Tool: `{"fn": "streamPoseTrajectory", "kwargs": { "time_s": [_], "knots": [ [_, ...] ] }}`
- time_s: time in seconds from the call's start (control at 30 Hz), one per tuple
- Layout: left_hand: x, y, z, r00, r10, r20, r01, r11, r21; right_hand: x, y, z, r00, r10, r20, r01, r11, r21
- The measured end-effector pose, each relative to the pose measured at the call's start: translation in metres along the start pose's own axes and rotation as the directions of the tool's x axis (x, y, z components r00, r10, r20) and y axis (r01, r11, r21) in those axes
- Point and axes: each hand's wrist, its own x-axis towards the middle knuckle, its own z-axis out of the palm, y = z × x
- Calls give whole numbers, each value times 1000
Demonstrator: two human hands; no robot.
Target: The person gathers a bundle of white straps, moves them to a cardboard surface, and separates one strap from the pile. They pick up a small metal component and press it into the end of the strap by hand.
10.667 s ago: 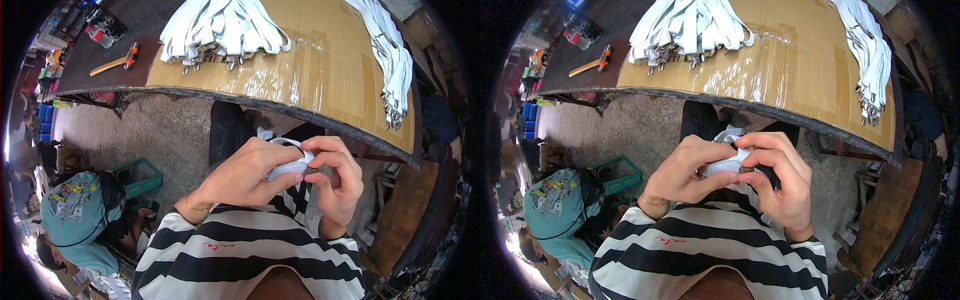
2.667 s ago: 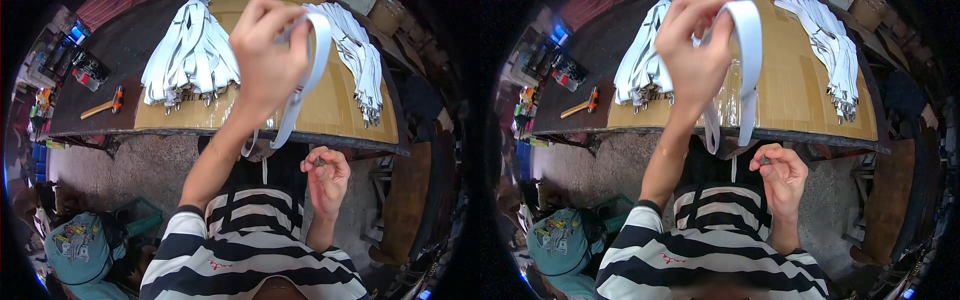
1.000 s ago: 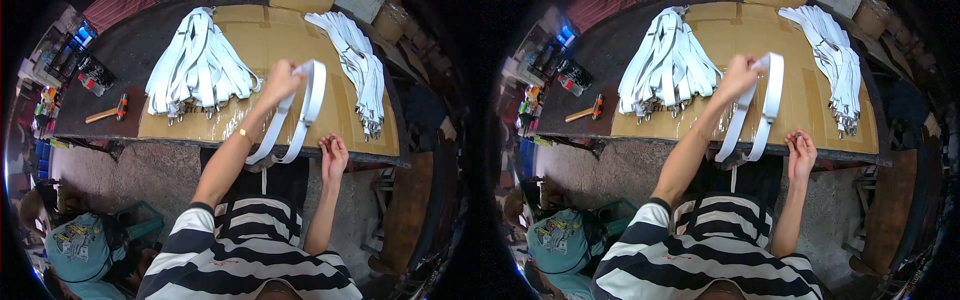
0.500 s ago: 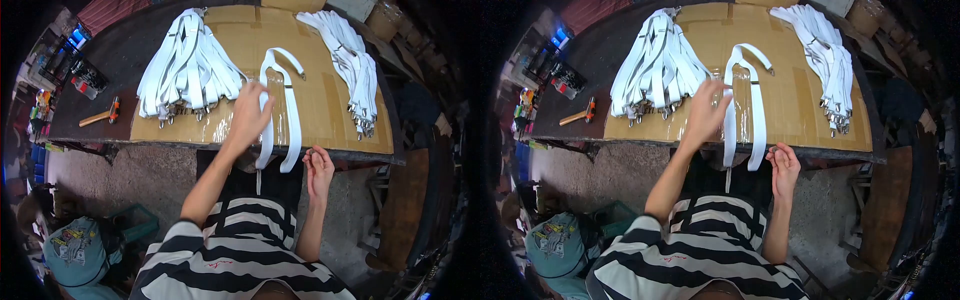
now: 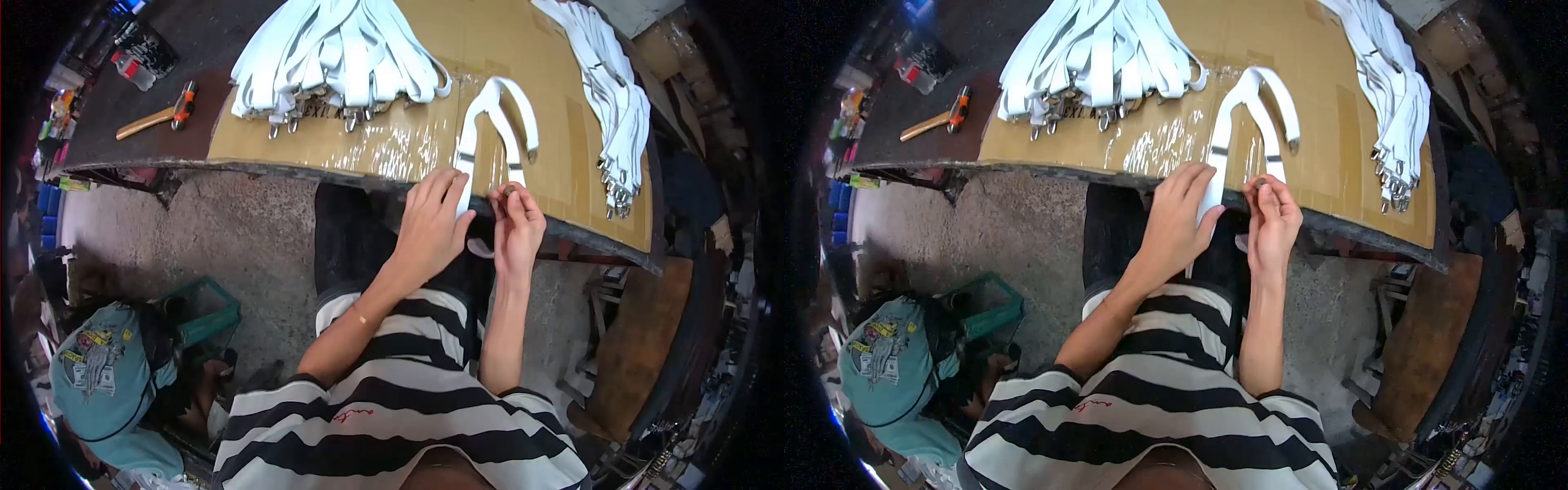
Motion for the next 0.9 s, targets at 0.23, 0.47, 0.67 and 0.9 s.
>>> {"fn": "streamPoseTrajectory", "kwargs": {
  "time_s": [0.23, 0.47, 0.67, 0.9],
  "knots": [
    [98, -24, 58, 992, -76, -104, 83, 995, 63, 13, -2, -16, 998, 22, -54, -26, 998, -64],
    [204, -42, 94, 950, -177, 256, 228, 956, -185, -13, -16, -74, 969, -233, -80, 180, 891, -417],
    [326, 10, 62, 954, -196, 229, 300, 551, -778, -27, -35, -77, 977, 8, 213, 84, 902, -423],
    [443, -120, 84, 821, -531, -209, 339, 748, -571, -53, -38, -89, 977, 41, 208, 41, 926, -374]
  ]
}}
